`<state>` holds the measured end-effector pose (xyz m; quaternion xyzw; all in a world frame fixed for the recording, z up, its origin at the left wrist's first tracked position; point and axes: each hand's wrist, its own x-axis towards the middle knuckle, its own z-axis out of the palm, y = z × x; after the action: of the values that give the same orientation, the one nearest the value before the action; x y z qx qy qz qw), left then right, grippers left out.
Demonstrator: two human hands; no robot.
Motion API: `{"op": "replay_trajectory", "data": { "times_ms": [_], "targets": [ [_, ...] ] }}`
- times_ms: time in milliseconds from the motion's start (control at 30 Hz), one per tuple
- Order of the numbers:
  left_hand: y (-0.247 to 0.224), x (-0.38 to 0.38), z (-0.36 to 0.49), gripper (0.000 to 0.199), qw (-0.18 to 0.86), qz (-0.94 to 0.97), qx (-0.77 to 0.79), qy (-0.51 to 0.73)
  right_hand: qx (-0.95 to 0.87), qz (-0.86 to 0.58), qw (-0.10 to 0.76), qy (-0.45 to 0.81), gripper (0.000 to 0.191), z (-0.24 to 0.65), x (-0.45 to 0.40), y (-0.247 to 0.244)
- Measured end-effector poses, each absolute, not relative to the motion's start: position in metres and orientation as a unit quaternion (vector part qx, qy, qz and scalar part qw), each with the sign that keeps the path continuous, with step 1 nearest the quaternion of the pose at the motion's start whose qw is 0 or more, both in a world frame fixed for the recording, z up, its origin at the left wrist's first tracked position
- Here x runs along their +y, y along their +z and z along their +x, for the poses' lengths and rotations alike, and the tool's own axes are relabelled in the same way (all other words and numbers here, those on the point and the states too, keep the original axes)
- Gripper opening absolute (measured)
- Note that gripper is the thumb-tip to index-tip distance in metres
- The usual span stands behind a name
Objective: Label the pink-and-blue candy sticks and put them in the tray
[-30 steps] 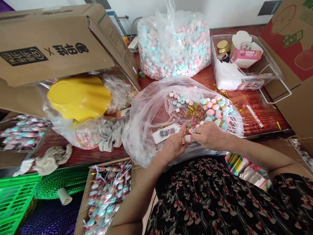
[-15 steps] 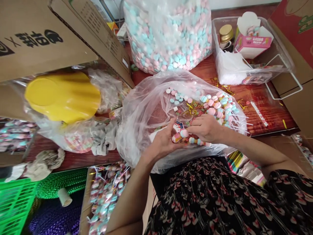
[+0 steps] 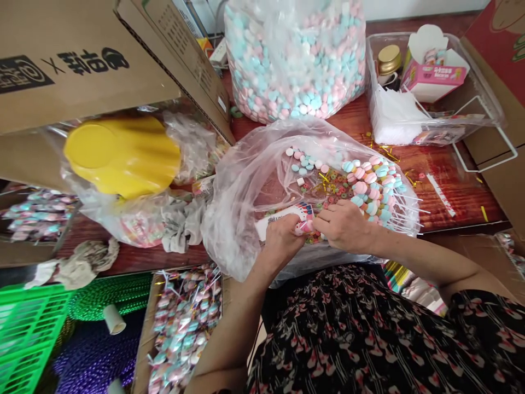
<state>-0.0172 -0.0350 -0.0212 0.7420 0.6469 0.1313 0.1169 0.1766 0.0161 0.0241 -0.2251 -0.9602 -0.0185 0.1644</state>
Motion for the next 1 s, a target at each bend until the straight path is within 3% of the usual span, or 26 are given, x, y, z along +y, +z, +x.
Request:
{"op": "replay_trajectory", "data": {
  "times_ms": [167, 267, 333, 500, 567, 700, 833, 1000],
  "targets": [
    [-0.02, -0.036, -0.01, 0.009, 0.165, 0.736, 0.634, 0.17, -0.97, -0.189, 0.144, 0.043, 0.017, 0.168, 0.015, 0.021],
    [-0.017, -0.039, -0.012, 0.021, 0.222, 0.688, 0.646, 0.244, -0.965, -0.184, 0.166, 0.087, 0.017, 0.175, 0.026, 0.032],
    [-0.013, -0.042, -0.015, 0.03, 0.305, 0.642, 0.634, 0.303, -0.959, -0.205, 0.167, 0.105, 0.017, 0.182, 0.036, 0.039],
    [0.002, -0.053, -0.025, 0.051, 0.641, 0.417, 0.516, 0.386, -0.966, -0.17, 0.155, 0.12, 0.022, 0.191, 0.054, 0.044],
    [0.007, -0.055, -0.03, 0.054, 0.702, 0.324, 0.487, 0.406, -0.97, -0.146, 0.163, 0.106, 0.024, 0.191, 0.056, 0.043],
    [0.005, -0.053, -0.029, 0.032, 0.672, 0.272, 0.51, 0.464, -0.974, -0.129, 0.174, 0.067, 0.024, 0.181, 0.052, 0.039],
    [-0.009, -0.05, -0.015, 0.03, 0.602, 0.289, 0.548, 0.504, -0.974, -0.126, 0.177, 0.061, 0.023, 0.165, 0.041, 0.03],
    [-0.013, -0.049, -0.005, 0.03, 0.481, 0.265, 0.547, 0.631, -0.873, -0.256, 0.321, 0.261, 0.025, 0.159, 0.024, 0.019]
  ]
}}
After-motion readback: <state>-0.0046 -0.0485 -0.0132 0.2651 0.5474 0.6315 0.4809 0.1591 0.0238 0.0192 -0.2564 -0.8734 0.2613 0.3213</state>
